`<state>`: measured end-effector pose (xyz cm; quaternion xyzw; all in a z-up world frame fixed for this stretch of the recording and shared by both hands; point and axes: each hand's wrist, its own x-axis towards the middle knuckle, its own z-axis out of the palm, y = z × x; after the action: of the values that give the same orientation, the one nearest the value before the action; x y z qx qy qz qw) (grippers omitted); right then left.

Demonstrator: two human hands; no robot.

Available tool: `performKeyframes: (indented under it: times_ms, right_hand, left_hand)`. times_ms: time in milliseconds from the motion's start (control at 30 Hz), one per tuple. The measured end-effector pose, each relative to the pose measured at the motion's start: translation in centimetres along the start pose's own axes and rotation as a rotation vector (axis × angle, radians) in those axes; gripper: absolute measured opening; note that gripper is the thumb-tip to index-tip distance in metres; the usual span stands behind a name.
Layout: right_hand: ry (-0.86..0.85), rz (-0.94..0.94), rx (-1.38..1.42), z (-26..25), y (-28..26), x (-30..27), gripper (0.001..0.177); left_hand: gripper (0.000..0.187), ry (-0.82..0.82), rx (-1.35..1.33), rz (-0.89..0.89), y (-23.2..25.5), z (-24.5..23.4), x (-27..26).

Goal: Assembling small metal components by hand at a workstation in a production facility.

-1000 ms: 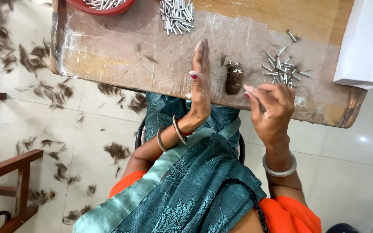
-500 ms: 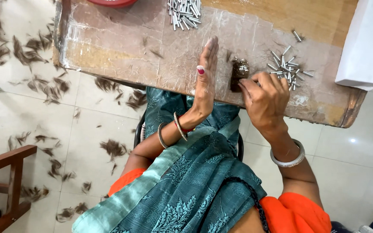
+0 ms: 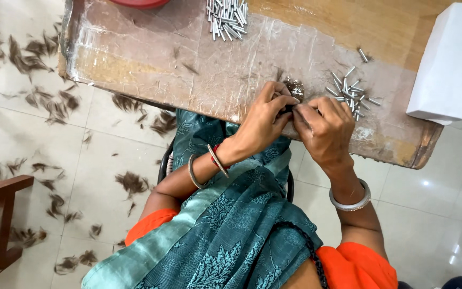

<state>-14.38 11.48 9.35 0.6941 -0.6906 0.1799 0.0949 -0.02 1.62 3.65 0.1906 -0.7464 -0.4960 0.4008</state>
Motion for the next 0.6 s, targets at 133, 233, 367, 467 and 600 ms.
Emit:
performKeyframes:
  times_ms: [133,233,367,467,600]
  right_hand:
    - [0.022,-0.034,0.013,0.1,0.6,-0.1,0.014]
    - [0.026,-0.087,0.044,0.4,1.4,-0.2,0.015]
    - [0.074,-0.152,0.056,-0.1,1.7,-0.2,0.015]
    - [0.149,-0.094,0.179,-0.4,2.1,-0.7,0.014]
    - [0.042,0.315,0.752,-0.2,3.5,-1.9,0.012]
  left_hand:
    - [0.027,-0.011,0.013,-0.059,-0.2,0.3,0.3]
    - [0.021,-0.023,0.019,-0.122,-0.3,0.5,0.4]
    - [0.019,-0.017,0.023,-0.131,-0.5,0.7,0.2]
    - [0.017,-0.017,-0.002,-0.123,-0.4,0.3,0.3]
    - [0.026,-0.109,-0.221,-0.134,-0.1,-1.4,0.2]
